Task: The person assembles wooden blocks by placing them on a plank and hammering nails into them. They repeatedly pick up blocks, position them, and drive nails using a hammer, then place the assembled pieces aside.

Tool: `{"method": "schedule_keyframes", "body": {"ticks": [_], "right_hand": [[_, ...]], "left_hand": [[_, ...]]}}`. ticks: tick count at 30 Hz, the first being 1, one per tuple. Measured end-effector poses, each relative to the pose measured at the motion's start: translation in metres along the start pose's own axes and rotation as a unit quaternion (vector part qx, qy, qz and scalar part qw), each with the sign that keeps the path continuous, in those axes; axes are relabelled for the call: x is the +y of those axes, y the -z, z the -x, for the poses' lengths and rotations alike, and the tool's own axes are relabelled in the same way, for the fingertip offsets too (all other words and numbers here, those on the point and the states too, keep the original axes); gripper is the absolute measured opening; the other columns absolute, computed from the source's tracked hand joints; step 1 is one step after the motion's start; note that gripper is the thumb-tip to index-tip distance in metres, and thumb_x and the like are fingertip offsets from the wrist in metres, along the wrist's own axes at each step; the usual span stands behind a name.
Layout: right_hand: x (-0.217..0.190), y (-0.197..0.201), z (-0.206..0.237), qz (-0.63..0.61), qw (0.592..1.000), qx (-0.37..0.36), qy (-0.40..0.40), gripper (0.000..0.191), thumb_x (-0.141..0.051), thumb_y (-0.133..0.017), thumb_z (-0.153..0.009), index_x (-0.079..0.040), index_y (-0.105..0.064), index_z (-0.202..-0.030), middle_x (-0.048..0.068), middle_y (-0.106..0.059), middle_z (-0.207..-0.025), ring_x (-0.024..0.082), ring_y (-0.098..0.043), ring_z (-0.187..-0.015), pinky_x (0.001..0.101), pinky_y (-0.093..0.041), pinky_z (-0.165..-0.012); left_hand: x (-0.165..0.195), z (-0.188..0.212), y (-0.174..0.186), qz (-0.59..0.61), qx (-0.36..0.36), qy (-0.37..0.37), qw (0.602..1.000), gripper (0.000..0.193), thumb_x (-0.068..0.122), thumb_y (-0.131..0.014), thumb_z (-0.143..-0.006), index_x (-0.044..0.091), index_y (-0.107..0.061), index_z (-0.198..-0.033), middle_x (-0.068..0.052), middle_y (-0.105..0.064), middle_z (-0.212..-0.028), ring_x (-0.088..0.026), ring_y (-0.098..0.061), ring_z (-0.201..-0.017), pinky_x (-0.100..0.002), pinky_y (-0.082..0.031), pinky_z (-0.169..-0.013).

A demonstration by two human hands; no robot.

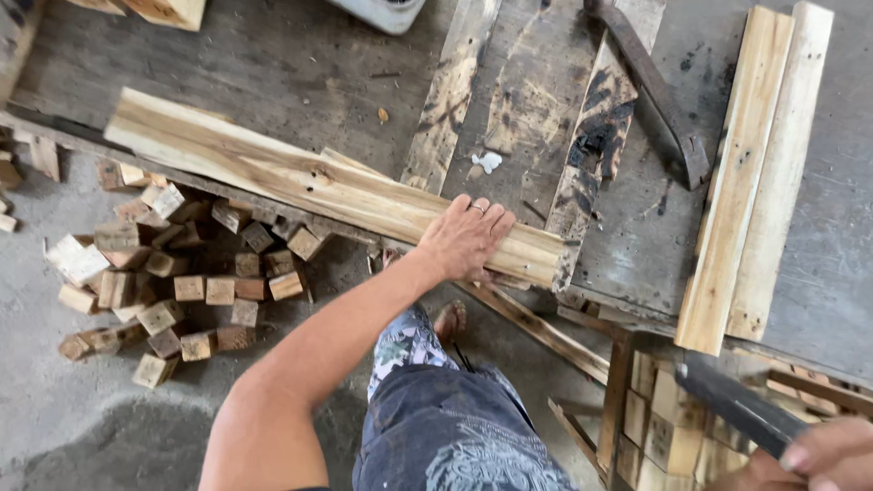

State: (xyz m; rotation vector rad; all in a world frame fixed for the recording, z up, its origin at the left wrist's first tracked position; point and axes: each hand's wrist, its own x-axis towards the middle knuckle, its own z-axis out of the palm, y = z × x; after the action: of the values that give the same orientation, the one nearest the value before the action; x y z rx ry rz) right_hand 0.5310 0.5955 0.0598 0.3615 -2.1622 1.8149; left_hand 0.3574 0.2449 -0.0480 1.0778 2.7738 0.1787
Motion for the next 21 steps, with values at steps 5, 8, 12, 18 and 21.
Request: {"method": "schedule_keyframes", "body": {"ticks": [5, 8, 12, 18, 21], "right_hand": [[0.058, -0.1, 0.03, 0.334, 0.875, -0.168, -0.307, 0.03, -0.021, -0.074, -0.087, -0.001, -0.058, -0.103, 0.01, -0.054, -0.055, 0.022, -0.051, -0.044, 0.0344, -0.038, -0.039], [0.06, -0.087, 0.044, 0.288, 0.895, -0.164, -0.297, 0.024, -0.018, -0.069, -0.09, -0.002, -0.056, -0.1, 0.001, -0.063, -0.062, 0.013, -0.06, -0.045, 0.0301, -0.044, -0.035], [0.052, -0.063, 0.05, 0.328, 0.927, -0.112, -0.14, 0.018, -0.017, -0.071, -0.089, -0.006, -0.057, -0.093, 0.006, -0.053, -0.054, 0.016, -0.048, -0.042, 0.0338, -0.037, -0.041], [0.084, -0.107, 0.057, 0.324, 0.911, -0.114, -0.229, 0.025, -0.019, -0.07, -0.09, -0.004, -0.051, -0.087, 0.014, -0.053, -0.052, 0.024, -0.053, -0.04, 0.0381, -0.039, -0.041], [0.076, -0.112, 0.056, 0.32, 0.882, -0.109, -0.33, 0.026, -0.02, -0.067, -0.093, -0.003, -0.048, -0.098, 0.017, -0.055, -0.053, 0.033, -0.055, -0.043, 0.0428, -0.041, -0.044]], "left_hand": [[-0.005, -0.005, -0.007, -0.034, 0.084, 0.008, 0.996, 0.078, 0.055, -0.082, -0.081, 0.008, -0.048, -0.133, -0.007, -0.05, -0.111, -0.022, -0.051, -0.107, -0.041, -0.038, -0.088], [-0.003, -0.005, -0.008, -0.011, 0.022, -0.003, 1.0, 0.09, 0.061, -0.083, -0.069, 0.007, -0.046, -0.133, -0.007, -0.05, -0.11, -0.023, -0.05, -0.106, -0.041, -0.037, -0.087], [-0.001, -0.003, -0.007, -0.007, -0.005, 0.003, 1.0, 0.099, 0.066, -0.083, -0.061, 0.005, -0.047, -0.13, -0.007, -0.05, -0.109, -0.024, -0.05, -0.106, -0.04, -0.038, -0.086], [-0.003, -0.003, -0.026, -0.047, 0.106, -0.006, 0.993, 0.045, 0.03, -0.066, -0.096, 0.01, -0.048, -0.133, -0.005, -0.051, -0.111, -0.022, -0.051, -0.108, -0.042, -0.039, -0.088], [0.0, 0.0, -0.033, -0.037, 0.106, -0.015, 0.994, 0.055, 0.024, -0.058, -0.095, 0.0, -0.046, -0.144, -0.009, -0.052, -0.111, -0.023, -0.051, -0.105, -0.04, -0.038, -0.086]]}}
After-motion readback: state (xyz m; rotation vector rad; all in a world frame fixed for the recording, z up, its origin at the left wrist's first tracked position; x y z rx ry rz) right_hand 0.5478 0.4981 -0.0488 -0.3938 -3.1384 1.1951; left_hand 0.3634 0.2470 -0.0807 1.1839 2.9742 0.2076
